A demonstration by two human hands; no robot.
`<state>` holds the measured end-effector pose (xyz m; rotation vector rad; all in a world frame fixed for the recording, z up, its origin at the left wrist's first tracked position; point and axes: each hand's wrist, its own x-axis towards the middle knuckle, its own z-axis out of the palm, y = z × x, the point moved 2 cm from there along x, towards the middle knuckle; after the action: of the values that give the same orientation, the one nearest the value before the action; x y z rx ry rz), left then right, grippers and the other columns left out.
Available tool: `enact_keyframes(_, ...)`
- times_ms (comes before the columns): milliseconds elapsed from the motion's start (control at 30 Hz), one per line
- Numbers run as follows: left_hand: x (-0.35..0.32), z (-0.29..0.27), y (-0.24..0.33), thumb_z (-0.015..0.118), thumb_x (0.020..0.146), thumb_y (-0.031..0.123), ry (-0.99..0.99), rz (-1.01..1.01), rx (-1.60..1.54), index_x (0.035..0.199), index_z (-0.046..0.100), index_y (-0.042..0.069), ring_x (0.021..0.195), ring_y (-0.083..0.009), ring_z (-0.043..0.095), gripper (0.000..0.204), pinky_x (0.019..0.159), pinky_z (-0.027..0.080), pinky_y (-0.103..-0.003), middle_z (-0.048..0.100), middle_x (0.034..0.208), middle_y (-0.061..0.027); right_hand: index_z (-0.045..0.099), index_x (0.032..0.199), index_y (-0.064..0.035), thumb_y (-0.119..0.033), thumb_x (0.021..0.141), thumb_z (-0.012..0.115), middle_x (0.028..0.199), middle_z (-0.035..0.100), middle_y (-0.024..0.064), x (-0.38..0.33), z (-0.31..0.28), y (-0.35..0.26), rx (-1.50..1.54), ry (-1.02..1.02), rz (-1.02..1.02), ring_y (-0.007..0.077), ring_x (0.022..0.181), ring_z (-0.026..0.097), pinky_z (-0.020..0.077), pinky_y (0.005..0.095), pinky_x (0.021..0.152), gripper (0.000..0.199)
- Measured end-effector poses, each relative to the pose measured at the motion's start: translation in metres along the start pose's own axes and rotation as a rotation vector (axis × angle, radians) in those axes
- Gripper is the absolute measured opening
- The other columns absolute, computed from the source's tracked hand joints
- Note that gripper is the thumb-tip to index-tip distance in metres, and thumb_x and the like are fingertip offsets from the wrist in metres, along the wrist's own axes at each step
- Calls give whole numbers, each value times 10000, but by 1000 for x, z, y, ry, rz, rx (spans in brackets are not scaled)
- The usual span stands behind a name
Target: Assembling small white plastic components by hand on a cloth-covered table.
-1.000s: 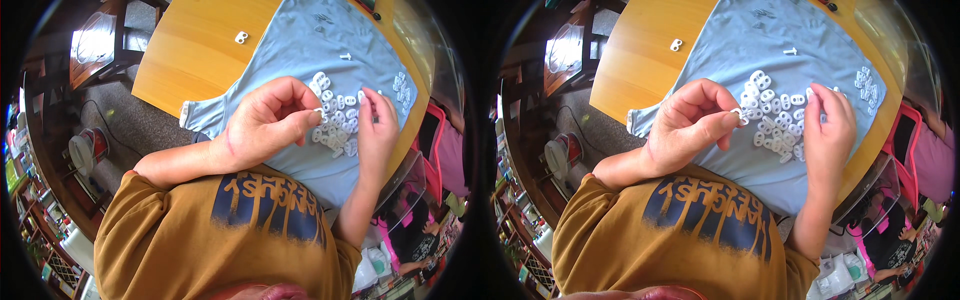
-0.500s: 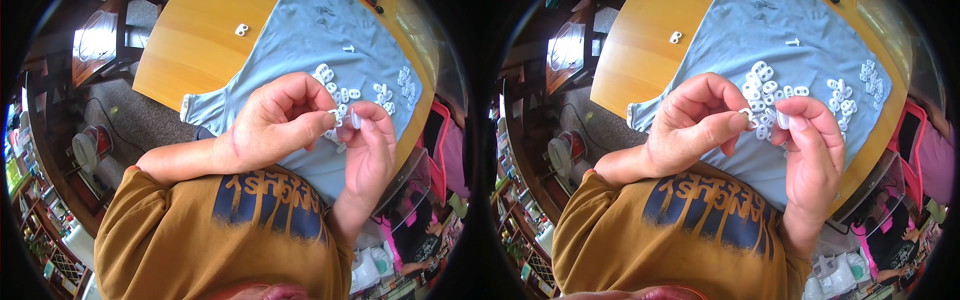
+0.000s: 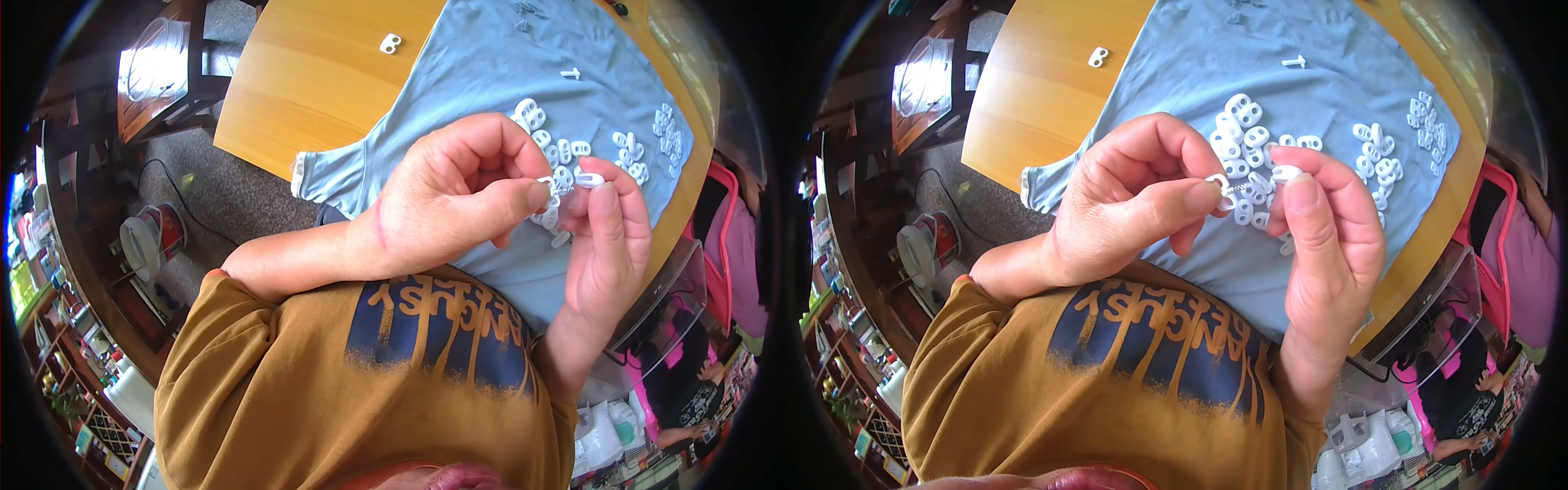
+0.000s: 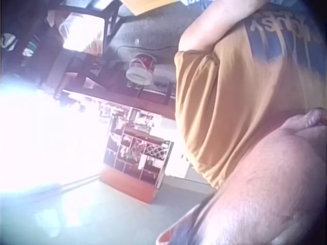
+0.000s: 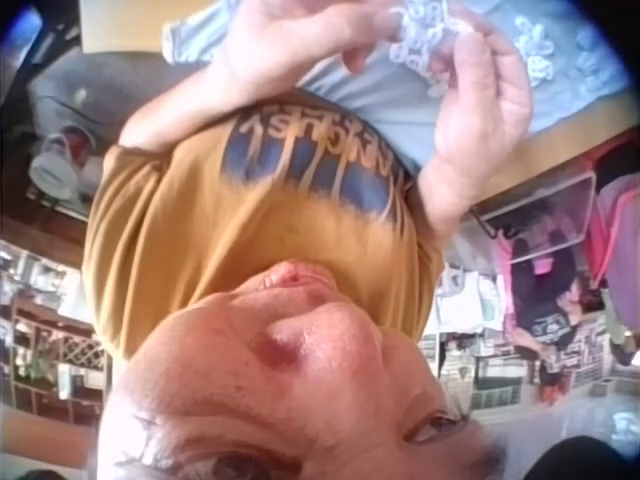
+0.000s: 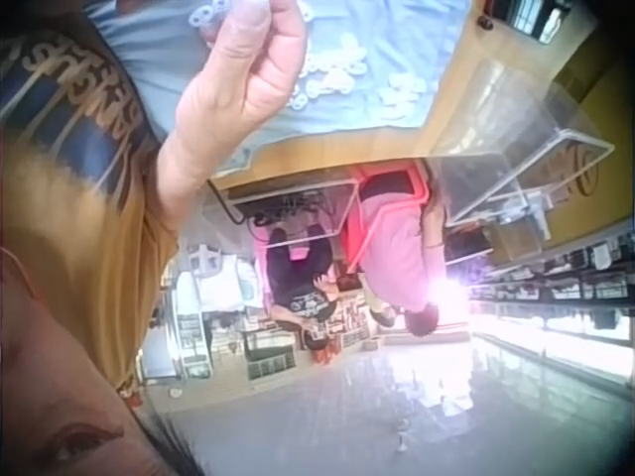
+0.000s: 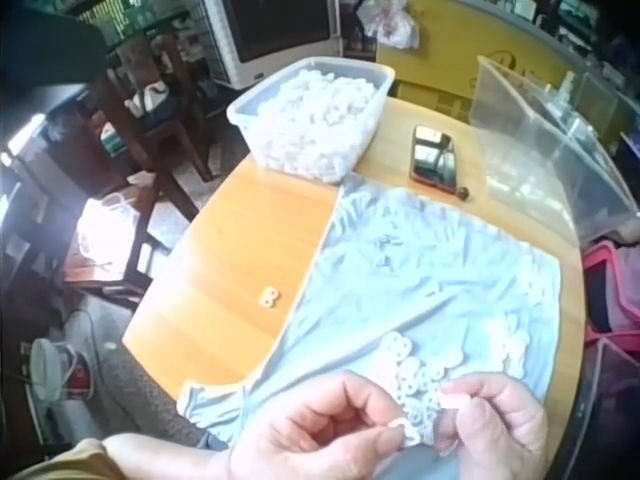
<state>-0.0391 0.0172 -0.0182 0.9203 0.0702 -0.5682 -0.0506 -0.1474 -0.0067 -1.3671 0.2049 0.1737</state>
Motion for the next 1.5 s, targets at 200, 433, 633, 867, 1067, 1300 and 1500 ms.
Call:
enact_keyframes(200, 1, 1, -1, 570, 845, 46, -4, -34, 26, 918, 516, 8, 577, -69, 521, 98, 507, 421, -181, 589, 811, -60, 609, 979, 18, -159, 875, 565, 799, 594, 26, 4, 9, -3, -124, 129, -105, 77, 696, 509, 421, 206, 657, 210)
enact_keyframes(433, 4, 1, -4, 574, 846, 56, -24, -34, 26, 916, 521, 13, 584, -65, 517, 97, 516, 418, -182, 581, 801, -44, 601, 988, 18, -165, 862, 591, 767, 582, 11, 1, 6, -2, -32, 100, -6, 61, 650, 500, 421, 196, 618, 222)
enact_keyframes(633, 5, 2, -4, 585, 842, 69, -16, -56, 57, 913, 525, 17, 592, -62, 517, 107, 518, 415, -181, 578, 793, -31, 593, 975, 9, -153, 865, 591, 744, 563, -7, 2, 8, -2, -13, 68, -39, 44, 645, 490, 409, 175, 609, 196)
enact_keyframes(867, 7, 2, -3, 595, 840, 90, -26, -86, 69, 911, 526, 20, 594, -63, 515, 121, 526, 416, -185, 578, 792, -30, 592, 978, 11, -89, 872, 569, 797, 583, 0, 0, 10, -4, -156, 69, -154, 47, 673, 506, 419, 175, 626, 148)
enact_keyframes(1067, 8, 1, -9, 586, 849, 83, -24, -72, 81, 915, 523, 15, 594, -68, 519, 114, 531, 421, -188, 583, 801, -36, 606, 955, 25, -3, 842, 569, 793, 596, 52, 4, 13, -1, -584, 5, -570, 112, 689, 533, 425, 213, 614, 122)
enact_keyframes(1300, 11, 5, -13, 561, 865, 49, -2, -7, -84, 975, 514, -4, 613, -95, 551, 131, 563, 456, -202, 593, 829, -56, 605, 1018, 25, 0, 822, 573, 836, 601, 90, 2, 9, -7, -684, -26, -556, 150, 714, 548, 435, 239, 636, 200)
enact_keyframes(1500, 8, 4, -14, 537, 876, 29, -65, 46, -39, 1173, 474, -26, 690, -135, 605, 308, 659, 510, -237, 614, 905, -86, 578, 1090, 34, -22, 783, 614, 945, 598, 121, -1, 9, -4, -604, -77, -544, 191, 820, 562, 447, 265, 727, 314)
